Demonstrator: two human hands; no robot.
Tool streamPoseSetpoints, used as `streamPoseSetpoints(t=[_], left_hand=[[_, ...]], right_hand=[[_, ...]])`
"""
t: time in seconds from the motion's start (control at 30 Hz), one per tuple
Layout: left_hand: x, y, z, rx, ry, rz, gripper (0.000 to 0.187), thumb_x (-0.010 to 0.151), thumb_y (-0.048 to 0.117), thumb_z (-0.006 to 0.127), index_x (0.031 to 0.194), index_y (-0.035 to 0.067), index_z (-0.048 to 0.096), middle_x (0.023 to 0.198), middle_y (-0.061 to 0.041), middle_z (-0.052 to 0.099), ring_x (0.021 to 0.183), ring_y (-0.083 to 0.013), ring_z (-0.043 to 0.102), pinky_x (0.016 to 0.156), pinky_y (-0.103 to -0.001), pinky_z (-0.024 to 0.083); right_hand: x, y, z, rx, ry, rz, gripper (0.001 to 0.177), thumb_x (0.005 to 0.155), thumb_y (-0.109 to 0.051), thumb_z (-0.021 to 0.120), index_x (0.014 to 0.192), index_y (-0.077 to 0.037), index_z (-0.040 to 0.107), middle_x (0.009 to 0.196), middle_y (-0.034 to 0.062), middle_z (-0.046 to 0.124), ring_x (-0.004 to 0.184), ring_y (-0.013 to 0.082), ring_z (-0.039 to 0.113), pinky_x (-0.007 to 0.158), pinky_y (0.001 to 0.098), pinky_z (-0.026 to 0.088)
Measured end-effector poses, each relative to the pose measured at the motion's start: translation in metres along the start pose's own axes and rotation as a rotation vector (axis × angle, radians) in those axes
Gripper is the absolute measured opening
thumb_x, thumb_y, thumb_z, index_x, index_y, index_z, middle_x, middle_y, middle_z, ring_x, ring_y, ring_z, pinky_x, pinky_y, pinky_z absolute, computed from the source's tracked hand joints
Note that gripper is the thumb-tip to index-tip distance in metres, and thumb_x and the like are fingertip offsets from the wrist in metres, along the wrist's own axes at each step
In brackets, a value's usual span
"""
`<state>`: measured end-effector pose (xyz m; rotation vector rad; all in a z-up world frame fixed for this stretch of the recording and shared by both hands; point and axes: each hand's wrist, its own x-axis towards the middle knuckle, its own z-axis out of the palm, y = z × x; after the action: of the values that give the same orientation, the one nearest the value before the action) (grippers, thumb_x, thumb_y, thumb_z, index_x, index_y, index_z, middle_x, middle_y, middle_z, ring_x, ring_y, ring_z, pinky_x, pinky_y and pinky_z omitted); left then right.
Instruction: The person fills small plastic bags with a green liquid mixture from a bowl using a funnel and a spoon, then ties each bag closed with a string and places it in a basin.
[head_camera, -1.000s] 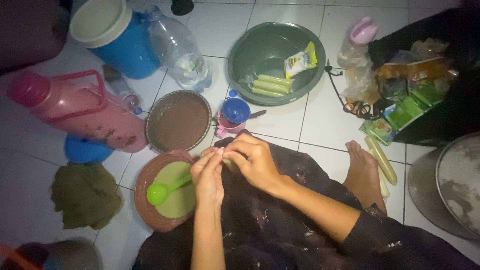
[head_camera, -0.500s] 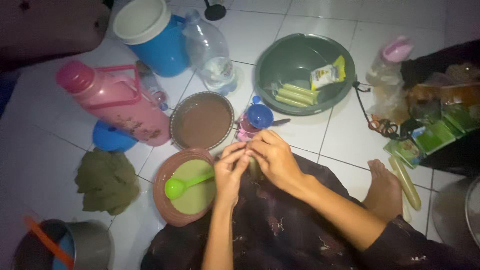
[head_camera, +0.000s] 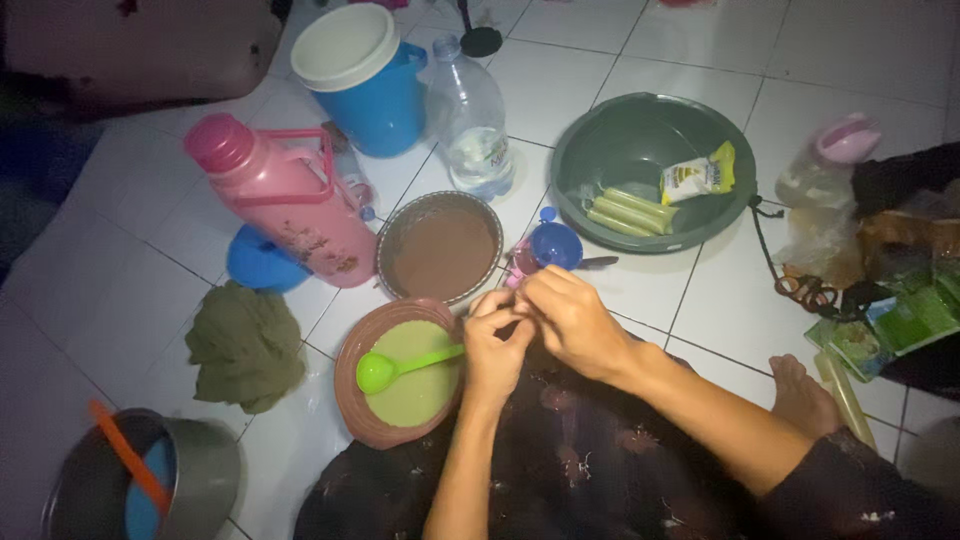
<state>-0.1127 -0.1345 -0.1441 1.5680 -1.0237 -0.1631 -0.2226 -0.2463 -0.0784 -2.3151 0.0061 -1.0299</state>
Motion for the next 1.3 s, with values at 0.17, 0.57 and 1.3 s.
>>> streamPoseSetpoints(t=[0.17,0.57,1.3], left_hand=[[-0.008,0.005,0.005,0.093,0.014,0.031,0.013,0.079,-0.002,0.071,0.09,-0.001,0.076,0.102,-0.014,0.072,0.105,-0.028,0.063,0.093,-0.038,0.048],[0.047,-0.009,-0.007,-0.86,0.098,-0.61,0.021,0.092,0.005,0.067,0.105,-0.011,0.071,0.105,-0.021,0.075,0.102,-0.029,0.073,0.091,-0.041,0.058],[0.048,-0.038,0.009,-0.761,-0.075,-0.907,0.051,0.098,0.035,0.056,0.139,0.005,0.059,0.138,-0.012,0.067,0.133,-0.0263,0.058,0.115,-0.046,0.036]], right_hand=[[0.01,-0.007,-0.007,0.009,0.019,-0.028,0.014,0.08,0.008,0.066,0.09,0.002,0.057,0.087,0.0169,0.059,0.082,0.0372,0.058,0.073,0.0433,0.048],[-0.023,0.034,-0.013,0.863,-0.047,0.841,0.045,0.097,-0.014,0.063,0.141,-0.006,0.053,0.121,0.0075,0.072,0.106,0.0108,0.066,0.093,0.0258,0.051],[-0.039,0.284,-0.043,0.244,0.203,1.157,0.061,0.089,0.001,0.072,0.146,-0.005,0.048,0.105,0.0186,0.068,0.083,0.0237,0.067,0.073,0.0379,0.057]])
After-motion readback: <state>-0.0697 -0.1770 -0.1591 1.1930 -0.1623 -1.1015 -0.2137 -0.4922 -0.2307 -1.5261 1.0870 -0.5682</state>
